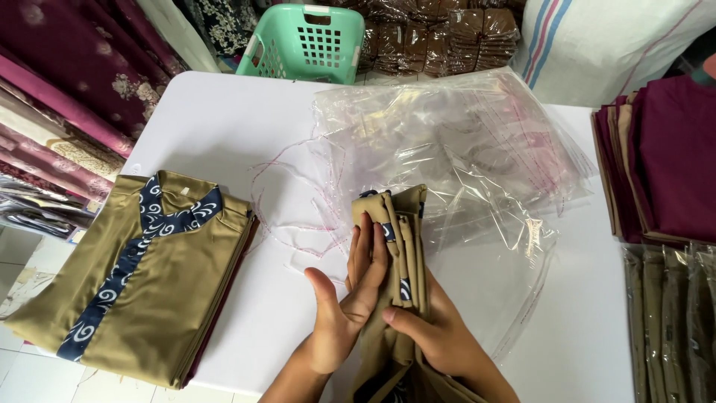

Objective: Packing folded shirts into clear plastic bags and sealing them at a packaging station.

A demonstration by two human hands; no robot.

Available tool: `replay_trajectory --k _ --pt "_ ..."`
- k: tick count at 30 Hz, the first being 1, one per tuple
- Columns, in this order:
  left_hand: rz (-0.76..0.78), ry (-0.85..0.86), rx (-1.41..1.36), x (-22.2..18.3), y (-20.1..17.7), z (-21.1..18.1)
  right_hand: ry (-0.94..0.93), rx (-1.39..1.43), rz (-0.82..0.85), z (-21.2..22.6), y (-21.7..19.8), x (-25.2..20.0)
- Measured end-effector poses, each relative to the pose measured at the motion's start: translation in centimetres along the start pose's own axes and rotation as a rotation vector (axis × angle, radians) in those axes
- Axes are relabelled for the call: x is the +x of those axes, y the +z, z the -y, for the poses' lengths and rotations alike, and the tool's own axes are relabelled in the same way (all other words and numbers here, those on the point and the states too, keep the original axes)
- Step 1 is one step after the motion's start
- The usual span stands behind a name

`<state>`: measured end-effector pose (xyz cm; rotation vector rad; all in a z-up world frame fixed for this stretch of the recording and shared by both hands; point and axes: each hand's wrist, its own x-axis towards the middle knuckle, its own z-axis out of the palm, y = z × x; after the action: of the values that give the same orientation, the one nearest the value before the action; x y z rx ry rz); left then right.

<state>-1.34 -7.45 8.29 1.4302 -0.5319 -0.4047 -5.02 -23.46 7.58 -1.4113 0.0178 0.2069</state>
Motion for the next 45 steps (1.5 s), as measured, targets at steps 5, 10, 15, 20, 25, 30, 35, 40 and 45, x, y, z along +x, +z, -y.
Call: replay_trajectory --k 5,10,15,20,25,30,35,40,45 --pt "0.030 -0.085 0.242 0.5 -2.7 -1.9 0.025 -0.135 -0.100 -1.1 -1.8 0.6" --pt "-0.034 0.489 0.981 2.6 -6.9 -3.0 0.241 -0.377 0.066 2.0 -2.3 0.2" --pt "0.364 0.549 1.095 5.7 -7.6 -6.2 0.125 -0.461 0.262 3.4 -1.5 0.3" --pt "0.421 0.658 0.862 5.8 -7.2 -6.9 0.082 -0.534 0.224 4.6 -1.6 -0.8" --pt "0.248 0.701 1.025 5.0 -6.6 -8.0 -0.123 -0.931 0.065 6.4 0.2 -2.6" --pt "0.217 0.725 1.056 5.6 -5.7 -8.6 -0.179 -0.964 -0.071 4.7 -0.9 -2.4" --pt "0.225 0.761 0.877 6.8 -4.0 -8.1 -0.323 -0.892 -0.097 5.7 -3.5 -3.8" --pt "-0.452 0.629 0.399 6.0 0.4 -2.3 -0.232 -0.934 -0.452 5.6 -8.3 -6.8" --pt "-0.177 0.426 0.564 4.7 8.3 5.7 -0.056 -1.055 -0.812 6.5 -12.1 -10.0"
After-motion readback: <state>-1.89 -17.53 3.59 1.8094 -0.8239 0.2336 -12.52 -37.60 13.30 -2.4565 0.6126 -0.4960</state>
